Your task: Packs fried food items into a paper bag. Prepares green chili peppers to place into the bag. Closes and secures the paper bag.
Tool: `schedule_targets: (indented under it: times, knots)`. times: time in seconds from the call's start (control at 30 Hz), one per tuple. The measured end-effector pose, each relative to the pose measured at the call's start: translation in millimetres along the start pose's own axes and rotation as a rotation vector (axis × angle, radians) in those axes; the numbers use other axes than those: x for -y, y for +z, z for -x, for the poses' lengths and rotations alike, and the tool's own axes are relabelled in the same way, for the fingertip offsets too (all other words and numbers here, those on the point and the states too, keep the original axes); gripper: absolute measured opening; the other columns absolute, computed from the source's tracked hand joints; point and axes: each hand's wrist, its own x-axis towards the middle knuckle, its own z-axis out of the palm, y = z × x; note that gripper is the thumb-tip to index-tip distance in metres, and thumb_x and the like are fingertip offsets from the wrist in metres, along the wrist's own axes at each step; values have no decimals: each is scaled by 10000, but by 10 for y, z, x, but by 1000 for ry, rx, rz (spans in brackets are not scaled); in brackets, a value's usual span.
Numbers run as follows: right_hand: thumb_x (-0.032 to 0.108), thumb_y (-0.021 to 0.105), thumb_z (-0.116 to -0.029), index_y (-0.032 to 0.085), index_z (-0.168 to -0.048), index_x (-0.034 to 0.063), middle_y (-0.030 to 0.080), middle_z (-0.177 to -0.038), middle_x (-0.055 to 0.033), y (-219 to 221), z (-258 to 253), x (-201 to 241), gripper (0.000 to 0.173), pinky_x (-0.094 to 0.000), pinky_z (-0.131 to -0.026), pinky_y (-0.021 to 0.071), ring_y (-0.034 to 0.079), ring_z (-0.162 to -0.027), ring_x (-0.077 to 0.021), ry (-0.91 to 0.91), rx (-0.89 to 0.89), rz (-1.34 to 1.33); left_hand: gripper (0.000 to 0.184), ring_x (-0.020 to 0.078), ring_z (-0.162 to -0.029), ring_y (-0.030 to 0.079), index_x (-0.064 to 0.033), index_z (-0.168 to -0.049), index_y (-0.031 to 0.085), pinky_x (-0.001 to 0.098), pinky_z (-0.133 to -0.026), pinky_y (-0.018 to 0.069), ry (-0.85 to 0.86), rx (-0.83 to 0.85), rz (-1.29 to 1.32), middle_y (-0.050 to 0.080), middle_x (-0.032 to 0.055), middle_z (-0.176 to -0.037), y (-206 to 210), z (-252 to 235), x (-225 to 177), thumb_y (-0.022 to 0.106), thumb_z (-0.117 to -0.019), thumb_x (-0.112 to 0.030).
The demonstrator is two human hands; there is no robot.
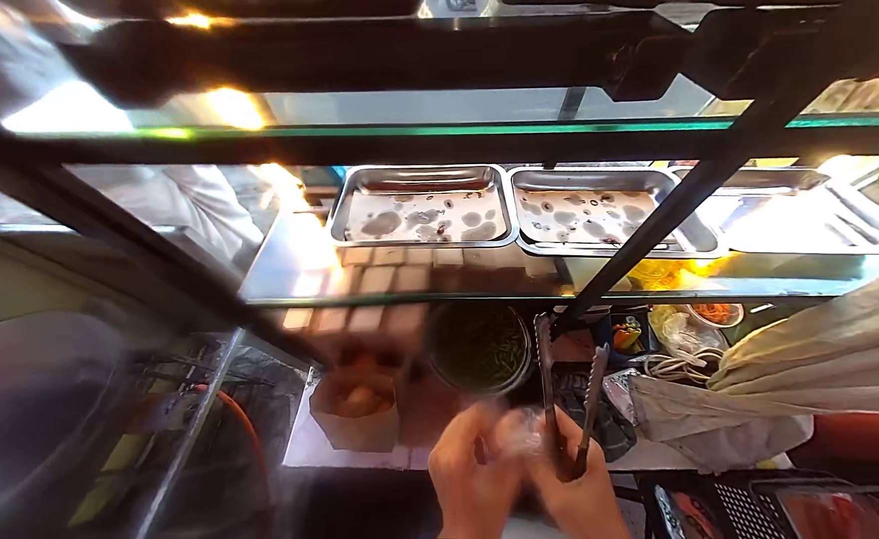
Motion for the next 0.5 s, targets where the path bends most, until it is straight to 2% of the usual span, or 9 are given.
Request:
schedule_targets:
  times: [0.03,0.07,0.13,0.23,0.3,0.37,0.4,0.43,0.5]
  knots:
    - [89,736,-785,631,-937,72,585,-746,65,60,-40,-45,185,-161,-523,455,527,-602,11,-50,-123,74,219,69,-642,617,-120,-834,677,259,-551,538,65,-63,-133,645,-37,-735,29,-62,28,751,-804,-323]
    - [101,727,-806,625,-927,79,586,-741,62,79,-89,-64,160,-164,-504,458,532,-590,4,-77,-199,82,311,127,-822,688,-108,-1001,702,329,-673,599,102,-62,-210,713,1,-936,13,-135,45,750,-801,-341]
    - [84,716,-858,613,-932,84,590,-740,38,45,-193,-7,127,-184,-441,458,530,-539,-32,-64,-211,-45,598,244,-1223,610,-88,-1305,619,466,-969,537,131,57,-143,635,83,-1348,-42,-284,59,746,-802,-386]
    - [152,687,-942,608,-980,130,566,-690,57,-153,-273,162,90,-183,-408,411,470,-478,-16,180,64,-364,793,283,-1374,507,-1,-1506,423,458,-1095,506,-4,460,543,481,145,-1527,-239,-448,45,676,-944,-500]
    - [175,623,-963,594,-995,212,473,-615,110,-339,-371,236,57,-142,-405,369,407,-443,29,412,337,-619,949,353,-1387,495,15,-1571,297,501,-1082,504,-182,659,958,444,192,-1556,-291,-506,97,613,-936,-616]
    - [163,618,-961,605,-1002,225,433,-587,111,-394,-441,254,76,-128,-404,359,388,-431,36,536,517,-743,795,354,-1336,547,35,-1481,462,483,-1079,510,-244,684,1062,519,214,-1490,-236,-451,171,677,-942,-509]
    - [158,631,-963,609,-1026,218,447,-598,103,-370,-463,250,90,-131,-410,361,394,-437,33,545,549,-740,590,327,-1283,590,48,-1345,600,450,-1056,528,-261,635,1089,581,214,-1418,-182,-406,181,722,-946,-369]
    - [143,653,-947,615,-1063,206,488,-633,92,-326,-469,239,137,-140,-417,373,412,-450,25,522,517,-697,353,272,-1212,637,24,-1156,700,397,-1008,555,-279,548,1105,645,187,-1328,-121,-359,174,748,-931,-245]
    - [128,697,-902,640,-1142,133,624,-798,41,-227,-439,181,247,-172,-428,411,466,-494,-6,336,291,-518,111,177,-1013,704,-30,-931,719,316,-869,599,-349,328,1102,726,128,-1104,-35,-301,130,790,-869,-88]
